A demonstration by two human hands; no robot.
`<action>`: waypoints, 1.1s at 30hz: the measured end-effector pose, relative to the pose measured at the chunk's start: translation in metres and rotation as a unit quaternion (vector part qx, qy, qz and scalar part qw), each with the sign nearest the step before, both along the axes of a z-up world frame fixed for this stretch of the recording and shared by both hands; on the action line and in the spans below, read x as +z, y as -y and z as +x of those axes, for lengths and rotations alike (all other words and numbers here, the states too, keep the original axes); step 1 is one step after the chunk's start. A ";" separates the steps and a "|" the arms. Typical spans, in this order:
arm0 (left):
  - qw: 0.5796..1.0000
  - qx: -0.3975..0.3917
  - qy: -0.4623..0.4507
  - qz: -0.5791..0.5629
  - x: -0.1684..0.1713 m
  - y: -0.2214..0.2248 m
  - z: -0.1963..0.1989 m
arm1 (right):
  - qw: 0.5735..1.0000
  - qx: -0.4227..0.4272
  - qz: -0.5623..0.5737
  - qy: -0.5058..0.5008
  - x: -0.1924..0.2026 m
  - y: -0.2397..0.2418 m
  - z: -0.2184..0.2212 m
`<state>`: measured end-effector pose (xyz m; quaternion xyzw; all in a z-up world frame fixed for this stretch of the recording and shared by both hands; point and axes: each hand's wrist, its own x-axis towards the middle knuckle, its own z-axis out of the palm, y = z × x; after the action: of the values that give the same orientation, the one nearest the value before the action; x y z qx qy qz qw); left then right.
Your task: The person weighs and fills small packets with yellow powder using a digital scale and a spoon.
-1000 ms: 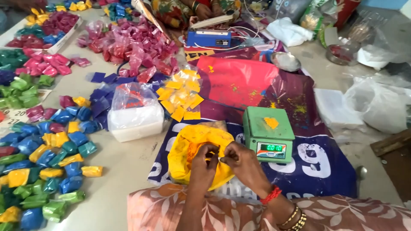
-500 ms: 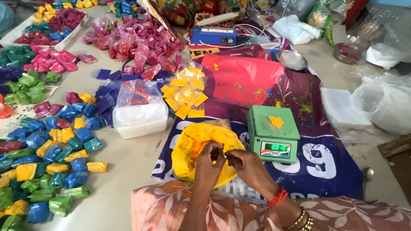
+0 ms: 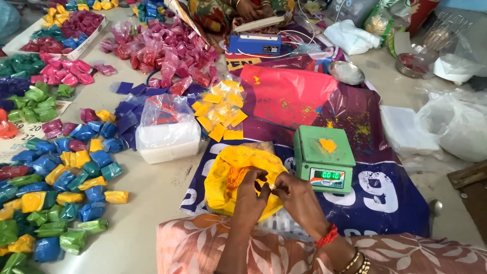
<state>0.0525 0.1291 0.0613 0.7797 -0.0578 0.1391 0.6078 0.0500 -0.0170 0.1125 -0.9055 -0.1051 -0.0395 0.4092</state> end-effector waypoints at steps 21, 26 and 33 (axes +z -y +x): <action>0.990 -0.141 0.008 0.026 0.015 0.018 -0.017 | 0.991 -0.025 -0.130 0.020 -0.061 0.034 0.020; 0.981 -0.145 0.031 0.124 0.015 0.015 -0.017 | 0.987 0.027 -0.043 -0.152 -0.064 0.058 0.048; 0.975 -0.022 0.037 0.220 -0.005 0.031 -0.003 | 0.969 0.090 0.078 -0.218 -0.065 0.054 0.056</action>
<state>0.0491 0.0984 0.0563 0.8871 -0.1264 0.1385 0.4218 0.1065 -0.0711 0.0475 -0.8443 -0.0914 0.1878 0.4935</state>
